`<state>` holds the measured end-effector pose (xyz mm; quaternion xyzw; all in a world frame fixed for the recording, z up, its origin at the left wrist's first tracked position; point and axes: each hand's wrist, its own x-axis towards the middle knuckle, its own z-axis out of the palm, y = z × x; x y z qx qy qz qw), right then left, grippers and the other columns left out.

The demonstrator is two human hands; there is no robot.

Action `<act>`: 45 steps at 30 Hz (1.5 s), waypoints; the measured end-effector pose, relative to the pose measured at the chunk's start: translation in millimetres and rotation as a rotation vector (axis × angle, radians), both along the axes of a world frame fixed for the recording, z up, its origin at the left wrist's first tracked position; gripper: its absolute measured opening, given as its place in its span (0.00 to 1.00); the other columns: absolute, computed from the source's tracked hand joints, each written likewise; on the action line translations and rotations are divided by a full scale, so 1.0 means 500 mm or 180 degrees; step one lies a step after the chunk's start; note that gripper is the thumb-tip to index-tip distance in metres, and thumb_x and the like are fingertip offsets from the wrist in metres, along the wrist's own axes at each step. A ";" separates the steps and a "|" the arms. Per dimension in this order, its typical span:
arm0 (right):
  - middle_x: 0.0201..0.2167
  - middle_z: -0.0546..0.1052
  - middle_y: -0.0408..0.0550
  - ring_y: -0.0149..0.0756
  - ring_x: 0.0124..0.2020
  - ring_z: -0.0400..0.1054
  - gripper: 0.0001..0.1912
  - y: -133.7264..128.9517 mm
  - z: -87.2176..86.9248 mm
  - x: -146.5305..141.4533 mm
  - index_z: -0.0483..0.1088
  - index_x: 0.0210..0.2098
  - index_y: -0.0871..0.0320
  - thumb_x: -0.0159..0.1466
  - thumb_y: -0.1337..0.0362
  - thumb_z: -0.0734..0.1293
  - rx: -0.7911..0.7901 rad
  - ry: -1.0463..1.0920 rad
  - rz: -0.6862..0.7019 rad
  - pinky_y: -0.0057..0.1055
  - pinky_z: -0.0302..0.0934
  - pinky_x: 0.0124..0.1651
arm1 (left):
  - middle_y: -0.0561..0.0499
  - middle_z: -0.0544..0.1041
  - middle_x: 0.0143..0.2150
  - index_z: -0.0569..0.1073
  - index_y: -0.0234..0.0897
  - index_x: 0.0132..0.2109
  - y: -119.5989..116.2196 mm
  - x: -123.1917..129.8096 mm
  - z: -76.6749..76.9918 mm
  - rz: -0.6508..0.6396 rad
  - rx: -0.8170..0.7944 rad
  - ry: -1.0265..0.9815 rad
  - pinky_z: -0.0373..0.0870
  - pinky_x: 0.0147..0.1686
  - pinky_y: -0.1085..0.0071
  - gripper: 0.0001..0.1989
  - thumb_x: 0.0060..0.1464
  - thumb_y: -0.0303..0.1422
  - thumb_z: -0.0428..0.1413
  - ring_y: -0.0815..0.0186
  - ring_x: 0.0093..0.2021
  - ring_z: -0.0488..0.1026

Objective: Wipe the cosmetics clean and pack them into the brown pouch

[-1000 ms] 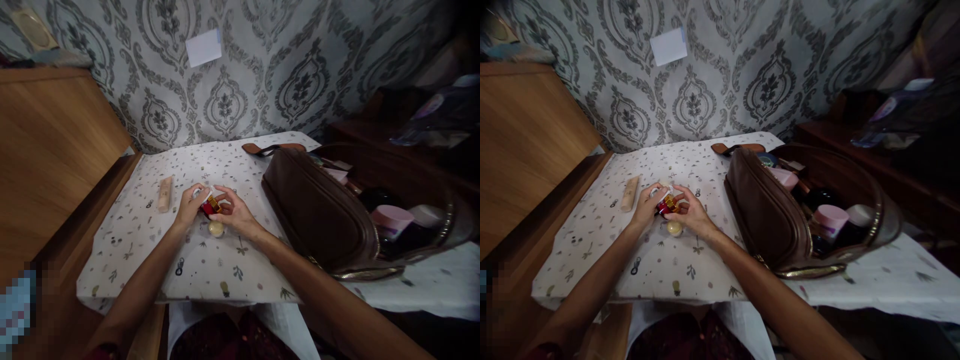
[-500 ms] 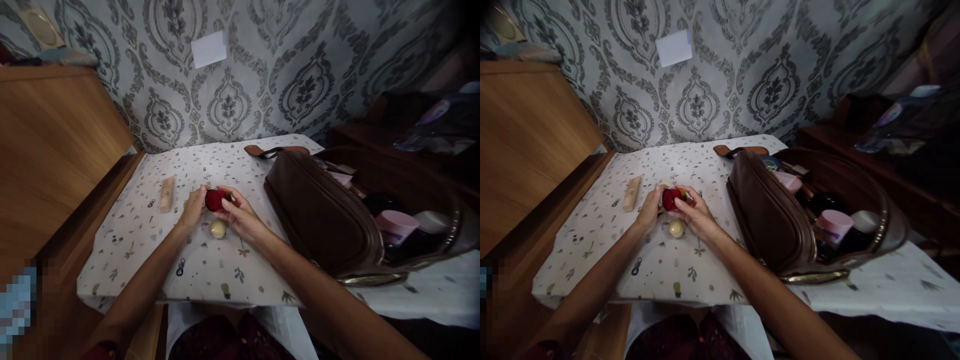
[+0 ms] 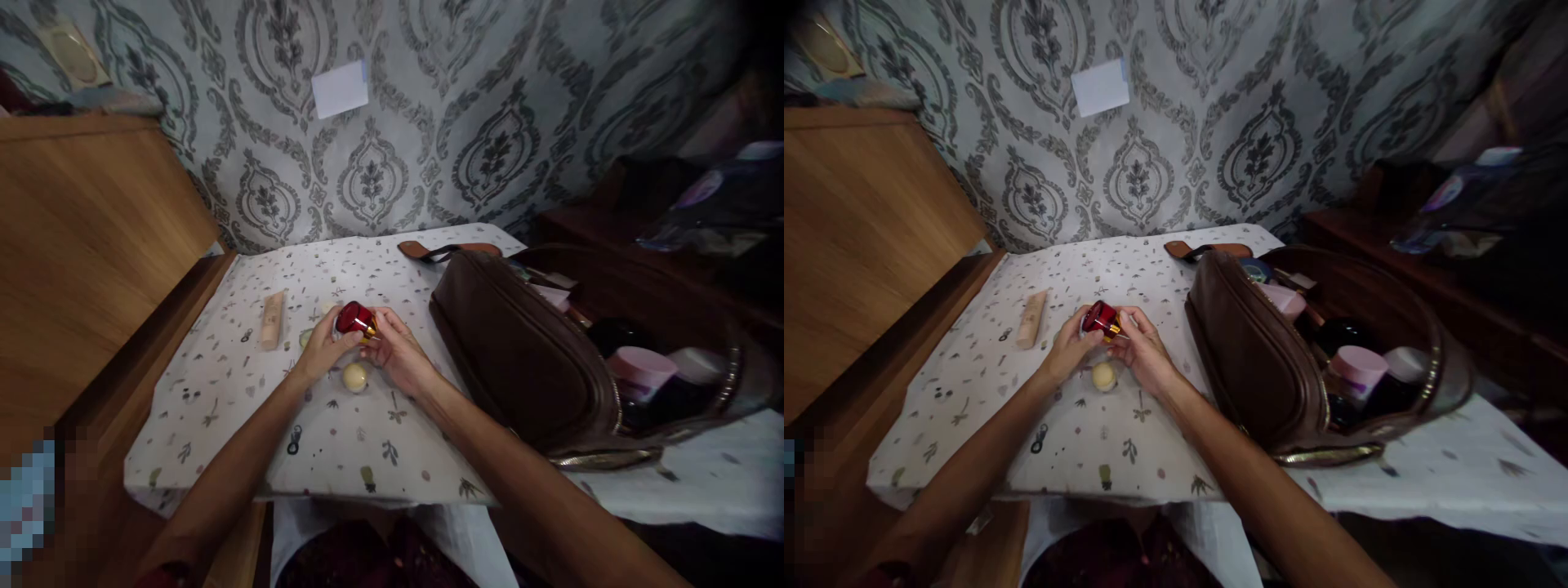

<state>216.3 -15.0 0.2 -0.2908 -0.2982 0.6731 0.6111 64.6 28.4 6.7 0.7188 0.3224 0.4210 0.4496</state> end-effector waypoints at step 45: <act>0.47 0.70 0.51 0.43 0.49 0.68 0.22 0.038 -0.070 0.029 0.72 0.47 0.55 0.52 0.61 0.73 0.1068 -0.2338 -0.1880 0.39 0.73 0.44 | 0.53 0.75 0.33 0.74 0.36 0.41 0.017 0.018 -0.052 0.0087 -0.1093 -0.0613 0.70 0.28 0.74 0.14 0.50 0.38 0.65 0.69 0.29 0.70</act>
